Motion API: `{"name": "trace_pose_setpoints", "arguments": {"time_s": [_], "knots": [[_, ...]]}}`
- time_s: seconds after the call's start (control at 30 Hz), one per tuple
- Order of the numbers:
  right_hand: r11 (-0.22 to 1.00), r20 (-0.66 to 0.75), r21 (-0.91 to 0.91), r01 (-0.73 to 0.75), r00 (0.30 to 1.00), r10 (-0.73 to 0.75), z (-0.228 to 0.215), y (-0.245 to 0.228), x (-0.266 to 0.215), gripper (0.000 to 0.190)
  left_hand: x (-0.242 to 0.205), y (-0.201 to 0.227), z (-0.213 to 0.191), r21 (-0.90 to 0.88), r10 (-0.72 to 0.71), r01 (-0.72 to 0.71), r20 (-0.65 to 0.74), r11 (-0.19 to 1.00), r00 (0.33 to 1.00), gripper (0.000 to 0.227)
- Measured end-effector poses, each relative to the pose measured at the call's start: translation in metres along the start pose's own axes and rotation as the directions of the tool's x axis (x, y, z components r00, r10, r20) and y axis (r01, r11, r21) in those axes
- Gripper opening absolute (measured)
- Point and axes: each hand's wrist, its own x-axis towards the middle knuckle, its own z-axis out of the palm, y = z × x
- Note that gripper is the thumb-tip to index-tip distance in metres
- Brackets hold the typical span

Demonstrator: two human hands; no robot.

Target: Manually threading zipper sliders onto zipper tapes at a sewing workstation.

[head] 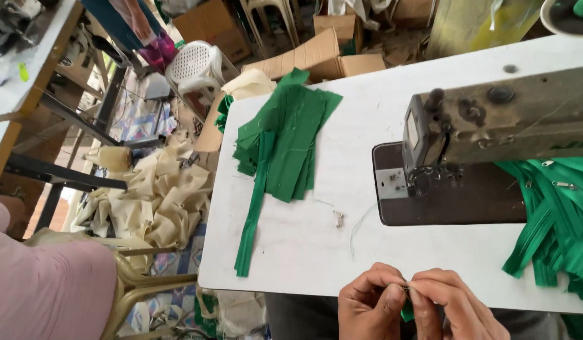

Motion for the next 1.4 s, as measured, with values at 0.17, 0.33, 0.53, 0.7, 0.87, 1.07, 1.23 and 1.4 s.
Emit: {"name": "trace_pose_setpoints", "arguments": {"time_s": [0.17, 0.33, 0.53, 0.7, 0.87, 1.07, 1.23, 1.4], "knots": [[1.0, 0.028, -0.018, -0.006, 1.0, 0.006, 0.005, 0.019, -0.009, 0.015, 0.034, 0.018, 0.019, -0.007, -0.022, 0.022, 0.0, 1.0, 1.0, 0.013], [0.999, 0.032, -0.04, -0.029, 0.999, 0.031, 0.005, 0.009, -0.007, 0.016, 0.036, 0.021, 0.014, 0.06, 0.019, -0.02, 0.017, 0.998, 1.0, 0.014], [0.983, -0.005, 0.155, -0.098, 0.995, 0.1, 0.006, -0.001, 0.009, 0.016, 0.038, 0.021, 0.008, 0.146, 0.078, -0.086, 0.059, 0.986, 0.995, 0.025], [0.889, 0.229, 0.268, -0.371, 0.921, 0.315, -0.004, 0.013, 0.014, 0.019, 0.038, 0.032, 0.017, 0.169, 0.039, -0.024, -0.089, 0.985, 0.995, 0.028], [0.772, 0.367, 0.385, -0.506, 0.851, 0.375, -0.001, 0.03, 0.012, 0.017, 0.038, 0.043, 0.03, 0.208, 0.004, 0.048, -0.243, 0.977, 0.97, 0.025], [0.772, 0.163, 0.555, -0.309, 0.951, 0.263, 0.009, 0.027, 0.011, 0.016, 0.042, 0.038, 0.033, 0.067, 0.062, -0.041, -0.351, 0.997, 0.934, 0.028], [0.614, 0.307, 0.7, -0.364, 0.93, 0.201, 0.001, 0.038, 0.022, 0.022, 0.043, 0.057, 0.037, 0.136, 0.077, -0.052, -0.184, 0.989, 0.98, 0.028], [0.789, 0.46, 0.496, -0.362, 0.881, 0.114, -0.009, 0.056, 0.027, 0.024, 0.032, 0.085, 0.051, 0.474, 0.095, -0.051, -0.07, 0.879, 0.993, 0.027]]}}
